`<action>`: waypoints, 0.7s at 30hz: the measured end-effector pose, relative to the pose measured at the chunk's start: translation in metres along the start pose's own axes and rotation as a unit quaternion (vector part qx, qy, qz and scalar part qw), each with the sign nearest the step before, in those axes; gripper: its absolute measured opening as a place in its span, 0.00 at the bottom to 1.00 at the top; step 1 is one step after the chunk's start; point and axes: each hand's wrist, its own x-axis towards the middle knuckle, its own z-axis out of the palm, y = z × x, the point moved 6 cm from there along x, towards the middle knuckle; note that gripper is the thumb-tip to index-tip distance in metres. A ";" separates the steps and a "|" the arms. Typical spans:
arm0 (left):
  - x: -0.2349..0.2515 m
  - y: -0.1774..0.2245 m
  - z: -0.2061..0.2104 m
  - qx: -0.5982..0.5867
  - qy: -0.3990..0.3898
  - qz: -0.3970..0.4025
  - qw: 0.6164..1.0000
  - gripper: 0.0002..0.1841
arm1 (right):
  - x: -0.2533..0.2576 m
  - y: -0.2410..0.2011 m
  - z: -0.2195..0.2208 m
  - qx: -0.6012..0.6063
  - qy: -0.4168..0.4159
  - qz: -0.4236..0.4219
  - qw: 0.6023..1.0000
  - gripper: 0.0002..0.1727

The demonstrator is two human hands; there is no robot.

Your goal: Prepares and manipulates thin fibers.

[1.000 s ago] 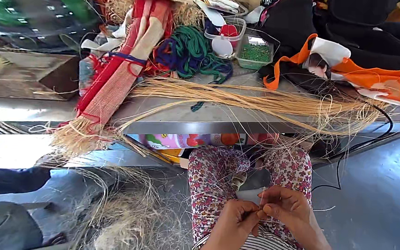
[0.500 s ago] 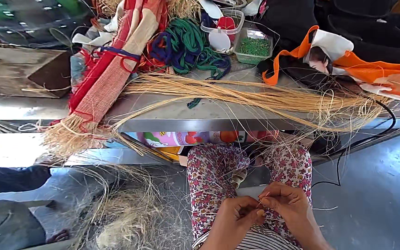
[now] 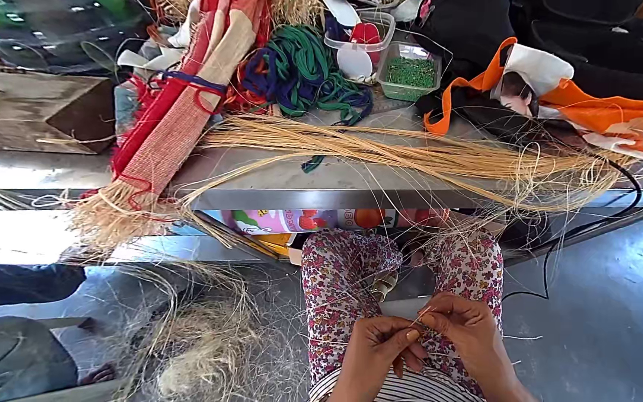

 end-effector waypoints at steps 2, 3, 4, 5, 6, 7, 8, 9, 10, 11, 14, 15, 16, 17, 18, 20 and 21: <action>0.000 -0.002 0.000 -0.040 0.003 -0.009 0.999 0.10 | 0.000 0.001 0.000 0.001 -0.005 0.001 1.000 0.02; 0.000 -0.003 -0.001 -0.058 0.005 -0.012 0.998 0.10 | 0.000 0.002 0.001 -0.002 -0.006 0.003 1.000 0.02; 0.001 -0.003 -0.001 -0.076 0.008 -0.014 0.997 0.11 | 0.000 0.002 0.001 -0.008 -0.005 0.001 1.000 0.02; 0.001 -0.004 -0.002 -0.093 0.013 -0.013 0.995 0.12 | 0.000 0.003 0.001 -0.021 -0.007 -0.003 1.000 0.01; 0.002 -0.005 -0.003 -0.108 0.022 -0.013 0.994 0.12 | -0.001 0.002 0.002 -0.039 -0.010 -0.013 0.999 0.02; 0.002 -0.006 -0.004 -0.119 0.033 -0.013 0.992 0.13 | -0.001 0.002 0.003 -0.058 -0.015 -0.028 0.998 0.02; 0.003 -0.006 -0.005 -0.127 0.048 -0.013 0.991 0.13 | -0.002 0.000 0.004 -0.078 -0.020 -0.045 0.996 0.03; 0.003 -0.007 -0.006 -0.130 0.066 -0.013 0.989 0.13 | -0.002 -0.001 0.005 -0.100 -0.025 -0.062 0.993 0.03; 0.003 -0.008 -0.008 -0.129 0.082 -0.014 0.988 0.13 | -0.003 -0.002 0.007 -0.121 -0.029 -0.077 0.989 0.03; 0.003 -0.008 -0.009 -0.128 0.097 -0.014 0.987 0.13 | -0.004 -0.003 0.008 -0.137 -0.037 -0.091 0.986 0.04; 0.003 -0.007 -0.015 -0.145 0.135 -0.020 0.980 0.16 | -0.005 -0.003 0.010 -0.131 -0.082 -0.114 0.981 0.05; 0.003 -0.007 -0.018 -0.170 0.145 -0.024 0.974 0.17 | -0.005 -0.003 0.009 -0.113 -0.100 -0.114 0.982 0.05; 0.003 -0.006 -0.020 -0.208 0.153 -0.032 0.966 0.19 | -0.004 -0.003 0.008 -0.086 -0.122 -0.106 0.983 0.05; 0.003 -0.006 -0.022 -0.256 0.154 -0.040 0.953 0.20 | -0.004 -0.003 0.006 -0.051 -0.144 -0.093 0.984 0.05; 0.003 -0.004 -0.024 -0.306 0.146 -0.048 0.939 0.20 | -0.003 -0.004 0.003 -0.007 -0.167 -0.077 0.983 0.06; 0.002 0.002 -0.031 -0.396 0.123 -0.052 0.909 0.20 | -0.001 -0.009 -0.004 0.112 -0.209 -0.047 0.970 0.08; 0.001 0.007 -0.036 -0.438 0.104 -0.043 0.892 0.19 | -0.001 -0.012 -0.009 0.180 -0.225 -0.038 0.957 0.10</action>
